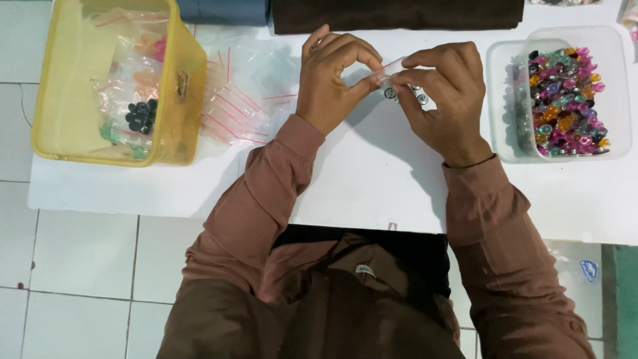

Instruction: Packaging small metal rings and colorful beads into plastic zip-lock bags

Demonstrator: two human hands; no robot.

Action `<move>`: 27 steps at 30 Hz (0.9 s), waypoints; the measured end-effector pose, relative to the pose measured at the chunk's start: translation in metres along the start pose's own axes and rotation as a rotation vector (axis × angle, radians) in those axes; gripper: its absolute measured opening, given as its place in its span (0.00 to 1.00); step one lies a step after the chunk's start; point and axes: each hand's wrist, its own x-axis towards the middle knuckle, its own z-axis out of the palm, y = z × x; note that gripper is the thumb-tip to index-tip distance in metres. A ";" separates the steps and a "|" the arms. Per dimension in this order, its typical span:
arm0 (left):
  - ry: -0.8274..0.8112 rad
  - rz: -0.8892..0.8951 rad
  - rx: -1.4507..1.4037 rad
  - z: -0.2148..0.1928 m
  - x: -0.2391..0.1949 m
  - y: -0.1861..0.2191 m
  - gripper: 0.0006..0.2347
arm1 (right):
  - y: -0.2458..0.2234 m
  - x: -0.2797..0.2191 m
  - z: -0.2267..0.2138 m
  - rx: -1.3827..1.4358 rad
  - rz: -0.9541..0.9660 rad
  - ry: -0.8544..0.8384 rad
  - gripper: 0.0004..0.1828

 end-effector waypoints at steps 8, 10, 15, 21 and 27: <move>-0.211 -0.024 -0.265 0.004 -0.002 0.007 0.21 | -0.006 0.001 -0.001 0.080 -0.058 -0.072 0.06; -0.259 -0.038 -0.210 0.008 -0.007 0.002 0.25 | -0.007 0.001 0.001 0.105 -0.065 -0.085 0.07; -0.199 -0.053 -0.038 0.009 -0.006 -0.006 0.19 | -0.007 0.000 0.001 0.070 -0.063 -0.132 0.03; -0.054 0.219 0.283 0.010 -0.007 -0.011 0.23 | -0.013 -0.005 0.012 0.228 0.044 -0.188 0.16; -0.103 0.265 0.339 0.003 -0.007 -0.013 0.23 | -0.026 -0.006 0.017 0.341 0.305 -0.217 0.09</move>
